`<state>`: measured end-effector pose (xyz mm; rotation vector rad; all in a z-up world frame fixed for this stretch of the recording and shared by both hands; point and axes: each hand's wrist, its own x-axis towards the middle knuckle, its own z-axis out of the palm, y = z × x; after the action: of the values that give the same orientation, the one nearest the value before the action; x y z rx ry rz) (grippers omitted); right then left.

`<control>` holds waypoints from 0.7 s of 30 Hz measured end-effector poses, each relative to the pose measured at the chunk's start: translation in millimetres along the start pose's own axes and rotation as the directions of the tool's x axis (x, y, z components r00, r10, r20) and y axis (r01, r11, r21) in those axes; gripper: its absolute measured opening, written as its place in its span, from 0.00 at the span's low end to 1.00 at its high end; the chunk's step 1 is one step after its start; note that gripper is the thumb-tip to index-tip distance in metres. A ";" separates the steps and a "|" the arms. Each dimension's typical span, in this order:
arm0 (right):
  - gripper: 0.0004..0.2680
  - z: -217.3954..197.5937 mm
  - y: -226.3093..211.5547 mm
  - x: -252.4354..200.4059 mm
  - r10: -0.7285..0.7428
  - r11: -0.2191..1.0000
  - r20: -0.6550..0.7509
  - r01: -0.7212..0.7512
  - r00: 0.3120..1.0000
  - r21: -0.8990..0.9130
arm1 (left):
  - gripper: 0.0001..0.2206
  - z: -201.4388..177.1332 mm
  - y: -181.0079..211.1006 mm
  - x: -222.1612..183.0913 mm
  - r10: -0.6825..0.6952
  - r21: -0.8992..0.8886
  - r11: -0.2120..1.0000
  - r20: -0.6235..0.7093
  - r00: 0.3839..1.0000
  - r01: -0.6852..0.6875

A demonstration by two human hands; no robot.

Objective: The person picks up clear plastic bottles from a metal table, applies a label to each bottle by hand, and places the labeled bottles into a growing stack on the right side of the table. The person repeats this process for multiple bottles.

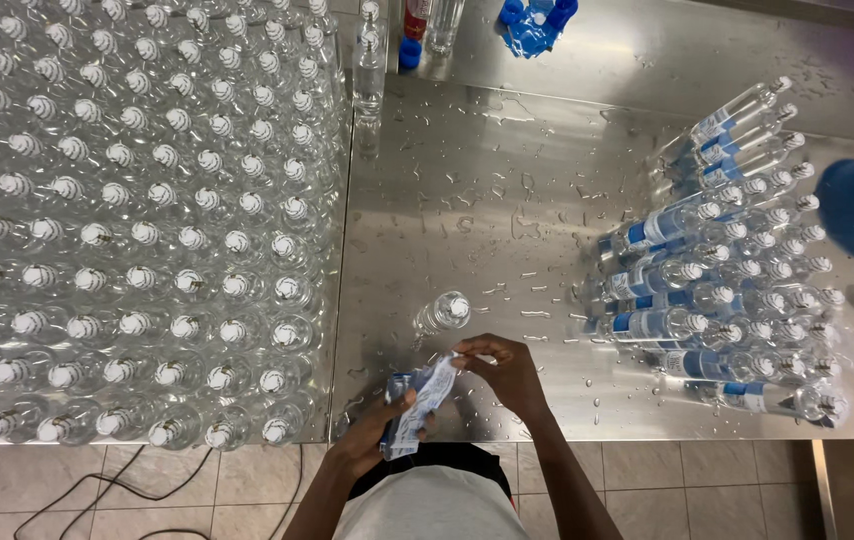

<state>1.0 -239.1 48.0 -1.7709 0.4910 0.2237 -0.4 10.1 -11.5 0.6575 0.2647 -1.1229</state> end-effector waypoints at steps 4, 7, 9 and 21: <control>0.04 -2.1 -16.8 7.8 -0.196 0.980 -0.048 0.196 0.980 0.012 | 0.29 0.7 6.4 -4.3 0.052 -0.045 0.997 -0.164 0.985 -0.060; 0.05 -5.1 -22.7 24.6 -0.361 0.932 -0.064 0.362 0.930 0.006 | 0.29 2.4 11.4 -1.3 0.250 -0.111 0.957 -0.153 0.956 -0.268; 0.06 -6.3 -9.4 43.1 -0.379 0.921 -0.094 0.385 0.921 0.055 | 0.31 5.7 12.7 0.7 0.259 -0.102 0.955 -0.175 0.950 -0.279; 0.07 -20.4 16.3 88.8 -0.295 0.938 -0.122 0.312 0.948 0.149 | 0.31 1.5 16.2 34.0 0.297 -0.129 0.934 -0.234 0.926 -0.333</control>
<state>70.9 -280.2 3.2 -1.6718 0.2899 -0.1202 28.4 -11.8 -22.0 0.6444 0.4143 -0.7122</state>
